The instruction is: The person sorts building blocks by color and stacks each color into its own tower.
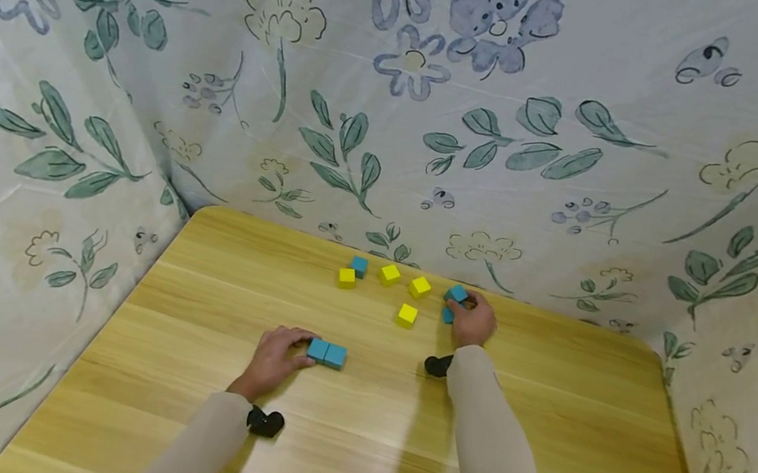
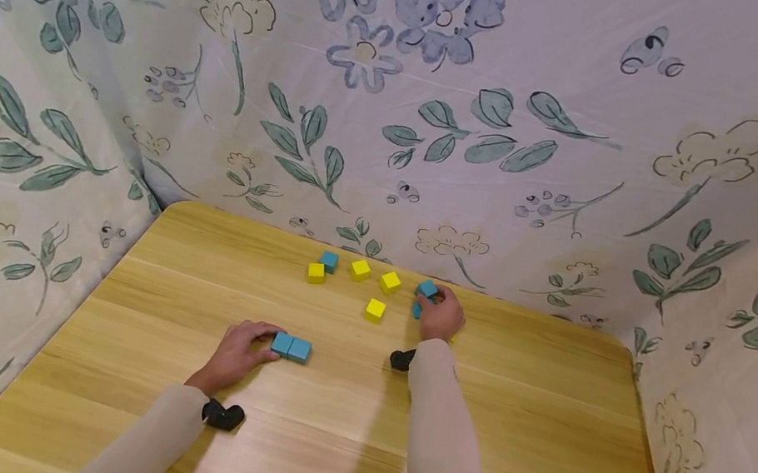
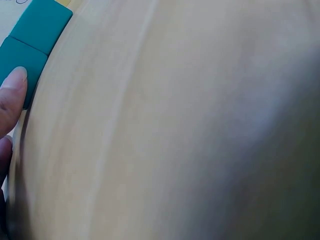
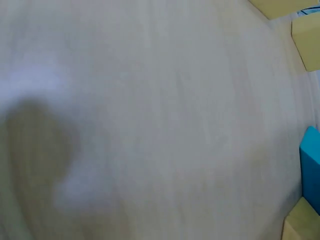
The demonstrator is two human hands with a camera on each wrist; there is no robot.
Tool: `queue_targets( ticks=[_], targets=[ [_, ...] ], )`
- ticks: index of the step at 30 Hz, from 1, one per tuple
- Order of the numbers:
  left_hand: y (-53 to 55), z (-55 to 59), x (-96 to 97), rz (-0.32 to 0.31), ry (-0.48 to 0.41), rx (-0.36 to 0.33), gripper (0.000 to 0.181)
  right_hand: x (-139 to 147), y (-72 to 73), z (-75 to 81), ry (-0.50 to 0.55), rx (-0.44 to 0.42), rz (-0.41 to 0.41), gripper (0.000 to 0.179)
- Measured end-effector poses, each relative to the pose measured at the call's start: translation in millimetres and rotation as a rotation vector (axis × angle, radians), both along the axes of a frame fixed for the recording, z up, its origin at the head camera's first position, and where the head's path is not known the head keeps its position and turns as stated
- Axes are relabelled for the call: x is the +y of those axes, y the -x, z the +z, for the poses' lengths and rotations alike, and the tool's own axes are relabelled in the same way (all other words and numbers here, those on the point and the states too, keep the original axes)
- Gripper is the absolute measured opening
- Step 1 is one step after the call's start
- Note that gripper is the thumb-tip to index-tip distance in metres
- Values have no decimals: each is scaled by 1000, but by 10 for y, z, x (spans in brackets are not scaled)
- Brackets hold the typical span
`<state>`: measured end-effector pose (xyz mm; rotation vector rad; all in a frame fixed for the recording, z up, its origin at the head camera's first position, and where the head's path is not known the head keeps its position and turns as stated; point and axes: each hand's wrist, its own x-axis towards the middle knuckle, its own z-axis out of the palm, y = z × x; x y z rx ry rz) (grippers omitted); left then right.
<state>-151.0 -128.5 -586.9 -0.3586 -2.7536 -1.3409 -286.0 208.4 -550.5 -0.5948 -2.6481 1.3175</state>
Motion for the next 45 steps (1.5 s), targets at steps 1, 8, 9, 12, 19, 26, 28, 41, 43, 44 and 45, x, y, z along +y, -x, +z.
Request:
queue_targets(
  ticks=[1,8,9,12,19,26,28,41,43,44,45],
  targets=[
    [-1,1,0,-1,-2,4,39,5,1,6,19,14,-1,42],
    [1,-14,1,4,-2,15,38,40,-18,72,73,55,13,41],
    [0,-13,2,6,-5,15,38,41,-28,89,77,56,19,41],
    [-6,-11,8,11,-4,17,38,39,-74,149,96,67,41,42],
    [-25,-15,13,8,-13,14,38,30,-251,240,128,166,103,40],
    [-27,-43,5,8,-25,46,39,-88,-509,256,156,203,126,41],
    [-25,-46,7,11,-28,50,39,-135,-599,256,179,215,135,41],
    [-32,2,23,10,-8,25,38,-428,-991,310,271,281,190,39],
    [-36,13,26,8,-6,23,38,-469,-1036,313,290,294,200,38],
    [-38,19,27,7,-7,20,38,-491,-1055,314,294,298,205,38],
    [-39,22,28,5,-5,21,38,-511,-1073,311,299,303,210,37]
  ],
)
